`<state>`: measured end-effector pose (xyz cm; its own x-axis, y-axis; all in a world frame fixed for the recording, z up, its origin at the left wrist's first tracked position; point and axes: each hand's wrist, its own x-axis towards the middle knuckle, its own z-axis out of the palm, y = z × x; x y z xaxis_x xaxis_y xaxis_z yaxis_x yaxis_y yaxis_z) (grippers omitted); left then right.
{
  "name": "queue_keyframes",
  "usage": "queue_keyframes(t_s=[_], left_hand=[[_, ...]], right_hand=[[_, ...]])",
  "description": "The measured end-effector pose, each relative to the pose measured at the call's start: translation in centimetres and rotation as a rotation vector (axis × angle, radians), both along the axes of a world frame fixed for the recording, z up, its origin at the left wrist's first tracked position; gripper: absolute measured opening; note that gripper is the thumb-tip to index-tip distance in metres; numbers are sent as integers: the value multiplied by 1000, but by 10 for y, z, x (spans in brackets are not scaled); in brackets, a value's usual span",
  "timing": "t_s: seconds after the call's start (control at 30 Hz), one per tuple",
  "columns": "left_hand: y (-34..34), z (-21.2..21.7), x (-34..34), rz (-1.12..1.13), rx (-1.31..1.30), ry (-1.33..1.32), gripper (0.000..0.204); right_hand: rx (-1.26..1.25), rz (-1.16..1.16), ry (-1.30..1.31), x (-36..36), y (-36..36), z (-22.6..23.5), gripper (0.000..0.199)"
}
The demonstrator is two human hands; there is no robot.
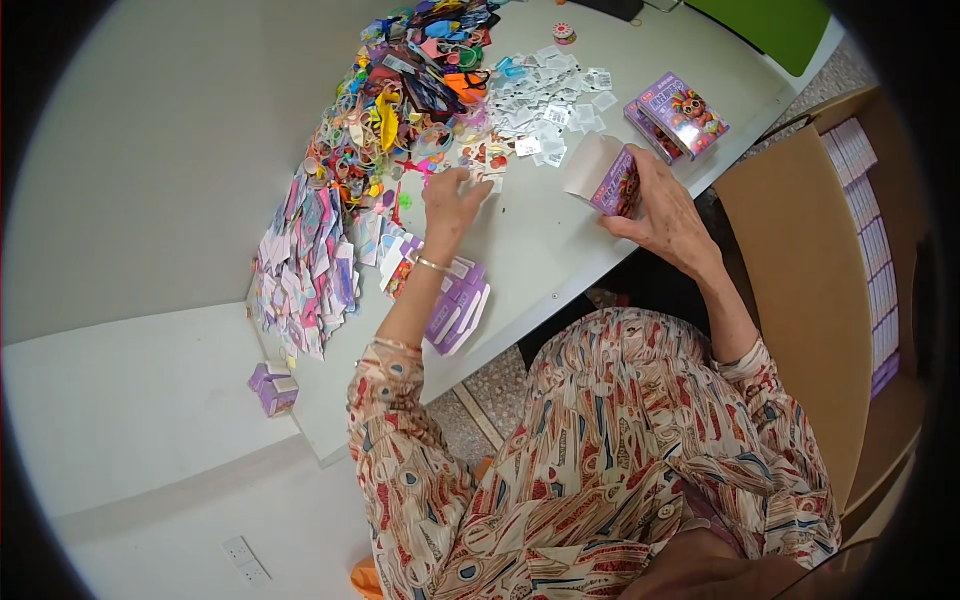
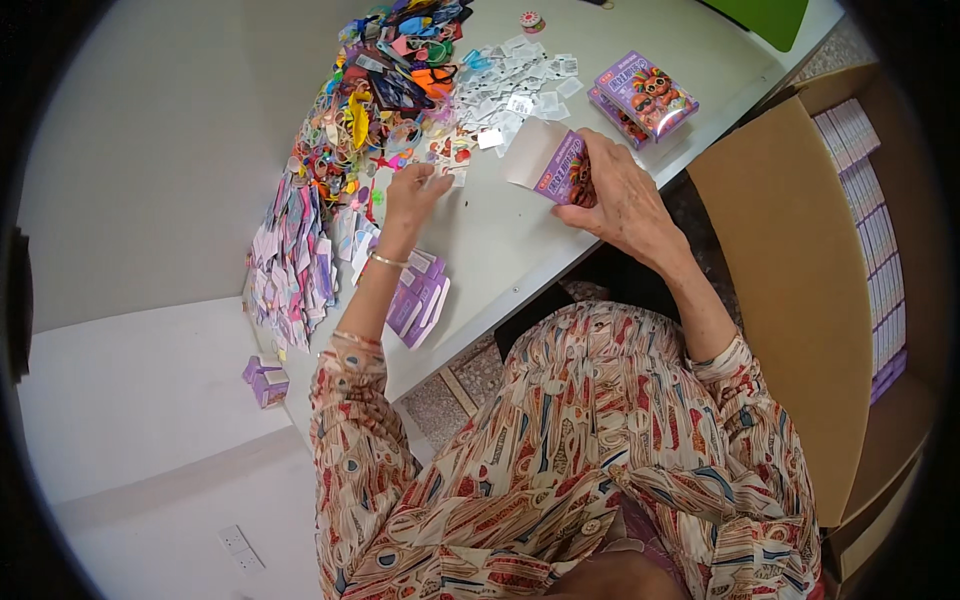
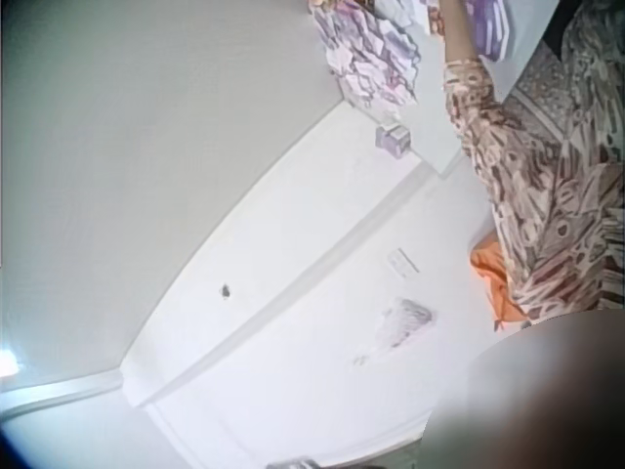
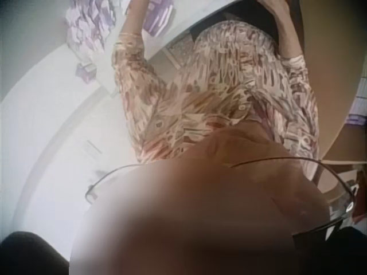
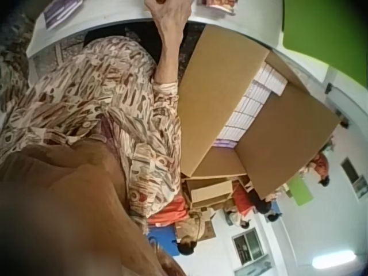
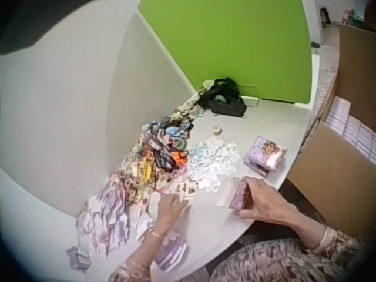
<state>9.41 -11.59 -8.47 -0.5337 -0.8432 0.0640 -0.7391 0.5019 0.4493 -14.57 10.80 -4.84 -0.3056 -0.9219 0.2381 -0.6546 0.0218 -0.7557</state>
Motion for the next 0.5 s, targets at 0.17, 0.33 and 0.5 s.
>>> queue_keyframes(t_s=[0.17, 0.33, 0.5], left_hand=[[15, -1, -25, 132, -128, -119, 40], [4, -9, -21, 175, -53, -52, 35], [-15, -2, 5, 138, 182, 310, 15]], right_hand=[[33, 48, 8, -1, -1, -11, 79], [54, 52, 15, 1, -1, -7, 78], [149, 53, 55, 9, -3, 6, 78]])
